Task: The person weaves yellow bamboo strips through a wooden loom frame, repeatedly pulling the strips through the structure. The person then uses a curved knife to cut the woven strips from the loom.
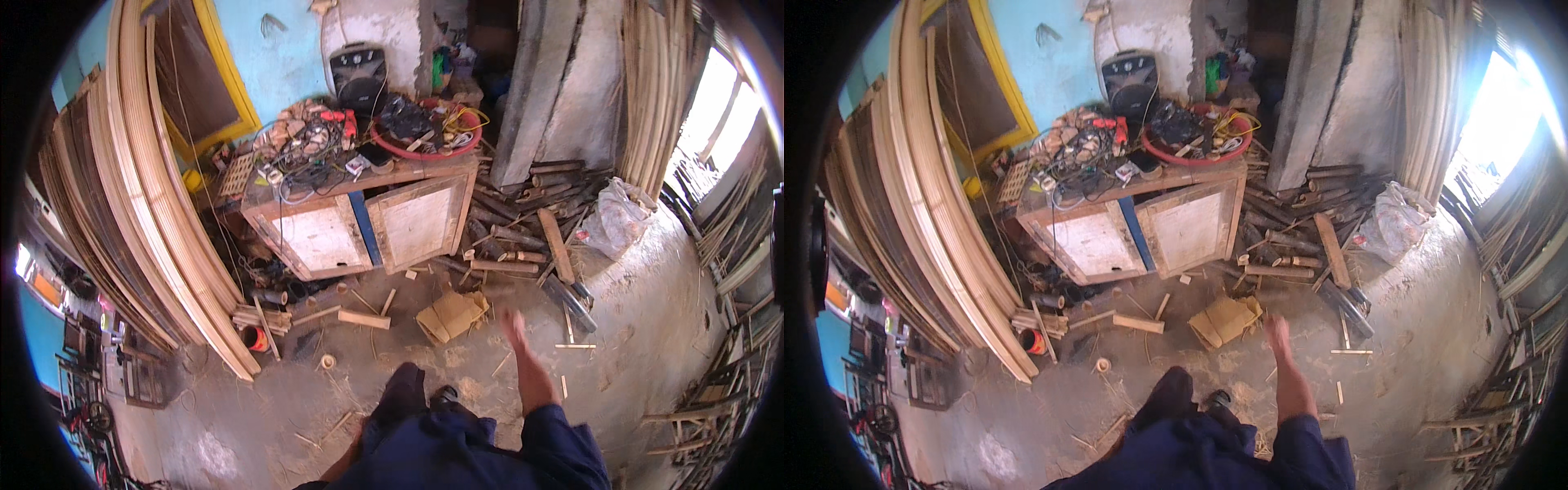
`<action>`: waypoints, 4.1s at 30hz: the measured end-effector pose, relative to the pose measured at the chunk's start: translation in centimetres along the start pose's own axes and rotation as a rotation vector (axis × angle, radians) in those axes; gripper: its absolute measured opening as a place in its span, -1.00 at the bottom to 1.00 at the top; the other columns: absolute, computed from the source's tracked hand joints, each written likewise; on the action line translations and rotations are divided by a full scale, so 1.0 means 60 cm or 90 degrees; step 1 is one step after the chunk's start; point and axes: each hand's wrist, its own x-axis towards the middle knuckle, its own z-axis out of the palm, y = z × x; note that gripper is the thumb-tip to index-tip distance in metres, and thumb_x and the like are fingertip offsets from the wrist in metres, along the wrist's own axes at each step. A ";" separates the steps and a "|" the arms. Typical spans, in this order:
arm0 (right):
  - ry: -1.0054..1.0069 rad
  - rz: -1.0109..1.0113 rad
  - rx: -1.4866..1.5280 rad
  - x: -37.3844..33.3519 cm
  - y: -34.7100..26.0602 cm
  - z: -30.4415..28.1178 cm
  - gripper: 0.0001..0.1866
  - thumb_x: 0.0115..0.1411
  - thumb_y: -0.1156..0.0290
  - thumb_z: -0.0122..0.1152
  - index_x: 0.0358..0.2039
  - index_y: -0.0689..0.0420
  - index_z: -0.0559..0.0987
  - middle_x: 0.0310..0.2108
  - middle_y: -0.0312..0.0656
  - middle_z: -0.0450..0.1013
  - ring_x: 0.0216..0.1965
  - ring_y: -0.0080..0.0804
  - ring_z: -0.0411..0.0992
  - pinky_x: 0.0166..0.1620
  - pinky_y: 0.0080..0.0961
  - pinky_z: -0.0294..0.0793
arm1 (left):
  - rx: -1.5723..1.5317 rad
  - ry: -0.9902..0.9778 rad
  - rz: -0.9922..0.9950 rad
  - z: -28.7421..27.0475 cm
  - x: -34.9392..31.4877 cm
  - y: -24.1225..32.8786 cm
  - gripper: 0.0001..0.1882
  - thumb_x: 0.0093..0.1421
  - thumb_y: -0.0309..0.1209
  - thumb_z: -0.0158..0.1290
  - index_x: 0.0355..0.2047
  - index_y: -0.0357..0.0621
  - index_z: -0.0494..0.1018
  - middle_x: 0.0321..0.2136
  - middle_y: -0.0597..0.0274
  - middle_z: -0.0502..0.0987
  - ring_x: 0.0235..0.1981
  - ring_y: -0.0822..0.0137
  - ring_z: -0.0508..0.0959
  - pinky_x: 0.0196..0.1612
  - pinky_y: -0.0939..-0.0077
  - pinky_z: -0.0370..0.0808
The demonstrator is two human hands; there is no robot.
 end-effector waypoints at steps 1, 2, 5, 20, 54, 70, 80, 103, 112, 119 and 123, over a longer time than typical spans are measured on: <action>0.067 -0.096 0.026 0.069 -0.050 -0.005 -0.76 0.17 0.31 0.04 -0.39 0.25 0.51 -0.42 0.17 0.45 -0.30 0.19 0.44 -0.31 -0.08 0.40 | -0.018 -0.007 -0.007 0.000 0.016 0.022 -0.65 0.18 -0.10 0.01 -0.43 -0.15 0.52 -0.49 0.08 0.58 -0.41 0.25 0.57 -0.35 0.27 0.49; 0.111 -0.122 0.034 0.141 -0.104 -0.006 -0.71 0.20 0.24 -0.02 -0.43 0.21 0.52 -0.45 0.10 0.45 -0.36 0.10 0.46 -0.35 -0.11 0.40 | -0.027 -0.014 -0.008 -0.003 0.035 0.042 -0.65 0.18 -0.10 0.00 -0.43 -0.15 0.52 -0.49 0.08 0.58 -0.41 0.25 0.57 -0.35 0.27 0.49; 0.063 -0.231 0.096 0.314 -0.280 -0.002 -0.74 0.25 0.30 -0.04 -0.43 0.25 0.44 -0.53 0.13 0.34 -0.45 0.01 0.43 -0.42 -0.19 0.31 | -0.056 -0.020 -0.034 -0.017 0.082 0.076 -0.64 0.19 -0.11 0.00 -0.44 -0.17 0.52 -0.49 0.07 0.58 -0.41 0.24 0.58 -0.35 0.26 0.50; 0.209 -0.090 -0.351 0.803 -0.574 0.095 -0.45 0.15 0.25 0.02 0.18 0.03 0.28 0.00 -0.01 0.32 0.04 -0.04 0.28 0.15 -0.04 0.15 | -0.586 0.098 -0.159 -0.332 0.342 0.257 -0.74 0.24 -0.21 0.03 -0.32 -0.18 0.44 -0.50 0.20 0.56 -0.49 0.37 0.58 -0.40 0.47 0.55; 0.884 0.626 0.194 -0.783 -0.548 0.004 -0.52 0.11 0.13 0.26 0.01 -0.02 0.42 -0.50 -0.13 0.48 -0.52 -0.23 0.47 -0.39 -0.29 0.43 | 0.455 -0.735 0.231 0.086 0.333 0.477 -0.80 0.14 -0.44 -0.13 -0.63 -0.14 0.28 -0.73 0.23 0.33 -0.75 0.37 0.35 -0.69 0.44 0.30; 1.156 0.903 0.063 -1.313 -0.361 -0.140 -0.67 0.07 0.14 0.24 -0.48 0.18 0.48 -0.68 -0.13 0.31 -0.62 -0.38 0.23 -0.48 -0.35 0.31 | 0.694 -1.057 0.318 0.487 -0.284 0.297 -0.73 0.28 -0.28 -0.05 -0.14 -0.19 0.47 -0.40 0.20 0.58 -0.46 0.41 0.56 -0.41 0.55 0.51; 0.988 0.949 -0.093 -1.721 -0.171 -0.472 -0.60 0.04 0.07 0.25 -0.42 0.20 0.51 -0.56 -0.02 0.44 -0.46 -0.18 0.45 -0.31 -0.29 0.40 | 0.536 -1.185 0.247 0.746 -0.665 0.254 -0.73 0.26 -0.25 -0.01 -0.17 -0.19 0.46 -0.39 0.21 0.56 -0.43 0.45 0.54 -0.40 0.58 0.47; 0.675 0.575 0.601 -1.979 0.294 -0.533 -0.45 0.09 -0.16 0.23 -0.40 0.18 0.54 -0.52 -0.29 0.45 -0.47 -0.60 0.35 -0.42 -0.54 0.36 | 0.195 -0.941 0.125 1.022 -1.248 0.192 -0.59 0.25 -0.40 -0.02 0.08 -0.13 0.18 -0.18 0.14 0.48 -0.30 0.33 0.53 -0.21 0.43 0.48; 0.663 0.531 0.792 -1.984 0.293 -0.540 -0.53 0.14 -0.03 0.24 -0.34 0.20 0.56 -0.46 -0.27 0.48 -0.48 -0.55 0.44 -0.45 -0.53 0.43 | 0.243 -0.943 0.043 1.011 -1.283 0.190 -0.62 0.25 -0.47 -0.09 0.07 0.06 0.14 -0.13 0.20 0.45 -0.09 0.25 0.46 -0.07 -0.03 0.35; 0.672 0.581 0.849 -1.983 0.299 -0.546 -0.58 0.15 0.00 0.25 -0.38 0.16 0.54 -0.51 -0.34 0.43 -0.54 -0.58 0.38 -0.51 -0.54 0.38 | 0.200 -0.919 0.032 0.998 -1.323 0.191 -0.50 0.24 -0.54 -0.16 0.14 0.12 0.01 -0.15 0.24 0.42 -0.12 0.29 0.47 -0.11 0.05 0.38; 0.655 0.571 0.869 -1.984 0.300 -0.549 -0.55 0.16 0.01 0.24 -0.30 0.20 0.51 -0.48 -0.29 0.45 -0.49 -0.53 0.44 -0.44 -0.48 0.49 | 0.208 -0.879 0.118 1.007 -1.326 0.165 -0.49 0.22 -0.58 -0.16 0.13 0.11 -0.01 -0.15 0.25 0.39 -0.13 0.35 0.48 -0.18 0.23 0.43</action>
